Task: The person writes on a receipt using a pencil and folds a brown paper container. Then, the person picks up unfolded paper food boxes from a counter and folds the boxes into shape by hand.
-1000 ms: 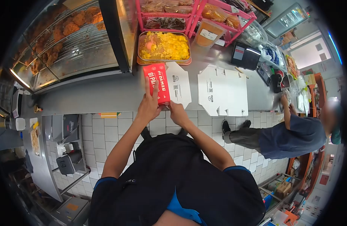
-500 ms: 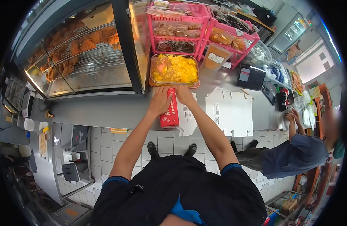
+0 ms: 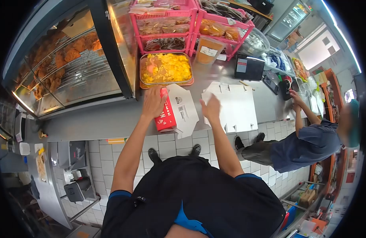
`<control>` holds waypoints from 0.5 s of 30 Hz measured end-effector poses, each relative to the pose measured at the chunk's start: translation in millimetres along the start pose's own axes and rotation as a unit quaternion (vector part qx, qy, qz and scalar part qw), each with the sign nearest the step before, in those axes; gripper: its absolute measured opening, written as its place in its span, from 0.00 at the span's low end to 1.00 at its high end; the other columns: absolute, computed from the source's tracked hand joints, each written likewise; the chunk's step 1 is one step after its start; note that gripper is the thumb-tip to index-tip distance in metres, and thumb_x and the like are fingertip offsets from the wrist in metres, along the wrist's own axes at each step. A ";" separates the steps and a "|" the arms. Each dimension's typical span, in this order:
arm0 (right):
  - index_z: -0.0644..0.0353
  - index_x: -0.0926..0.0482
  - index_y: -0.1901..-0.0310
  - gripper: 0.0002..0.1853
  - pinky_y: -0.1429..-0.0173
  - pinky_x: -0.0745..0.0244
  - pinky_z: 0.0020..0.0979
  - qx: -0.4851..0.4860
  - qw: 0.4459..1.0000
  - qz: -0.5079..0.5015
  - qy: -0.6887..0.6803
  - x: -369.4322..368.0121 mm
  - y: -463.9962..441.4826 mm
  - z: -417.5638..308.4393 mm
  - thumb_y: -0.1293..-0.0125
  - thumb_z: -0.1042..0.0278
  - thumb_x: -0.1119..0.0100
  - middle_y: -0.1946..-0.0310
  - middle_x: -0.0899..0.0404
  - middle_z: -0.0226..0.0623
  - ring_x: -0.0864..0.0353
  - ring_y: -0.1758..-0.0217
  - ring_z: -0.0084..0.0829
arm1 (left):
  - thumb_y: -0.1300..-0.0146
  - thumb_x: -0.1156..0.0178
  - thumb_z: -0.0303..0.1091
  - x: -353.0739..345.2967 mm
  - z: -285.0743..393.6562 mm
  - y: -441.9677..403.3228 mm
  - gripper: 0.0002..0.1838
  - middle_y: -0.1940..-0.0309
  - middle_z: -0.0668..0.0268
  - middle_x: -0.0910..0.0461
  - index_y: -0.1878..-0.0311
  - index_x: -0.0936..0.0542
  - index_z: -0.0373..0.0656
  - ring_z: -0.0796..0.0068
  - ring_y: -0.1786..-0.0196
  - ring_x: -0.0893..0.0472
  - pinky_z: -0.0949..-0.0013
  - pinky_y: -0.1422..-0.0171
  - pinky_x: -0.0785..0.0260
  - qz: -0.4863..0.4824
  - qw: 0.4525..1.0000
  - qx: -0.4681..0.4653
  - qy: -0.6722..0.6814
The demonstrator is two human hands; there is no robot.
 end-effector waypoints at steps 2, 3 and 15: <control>0.70 0.48 0.27 0.56 0.32 0.51 0.71 -0.173 0.967 -0.111 0.152 7.9 26.0 27.9 0.41 0.27 0.46 0.26 0.51 0.66 0.54 0.25 0.71 | 0.35 0.42 0.40 18.6 19.2 3.9 0.23 0.44 0.51 0.27 0.41 0.30 0.38 0.49 0.38 0.30 0.51 0.32 0.40 0.075 0.997 0.012 0.018; 0.68 0.56 0.24 0.65 0.34 0.65 0.80 -0.155 0.964 -0.159 0.149 -34.5 33.4 84.2 0.46 0.17 0.52 0.23 0.67 0.66 0.73 0.23 0.73 | 0.36 0.40 0.37 45.2 27.2 7.7 0.23 0.43 0.51 0.27 0.40 0.30 0.39 0.49 0.38 0.30 0.50 0.31 0.40 0.154 0.988 0.024 0.022; 0.68 0.26 0.72 0.11 0.62 0.31 0.56 0.221 0.973 0.015 0.067 31.2 -14.5 97.2 0.38 0.69 0.50 0.74 0.23 0.56 0.23 0.68 0.60 | 0.30 0.44 0.41 91.2 33.8 144.2 0.17 0.51 0.56 0.22 0.46 0.27 0.39 0.58 0.46 0.22 0.59 0.41 0.30 0.106 0.943 0.197 0.246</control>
Point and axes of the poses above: each hand's wrist, its own y-axis away from the middle knuckle, its own x-axis out of the back of the hand, z = x × y, the point moved 4 cm from there along -y, towards the middle knuckle
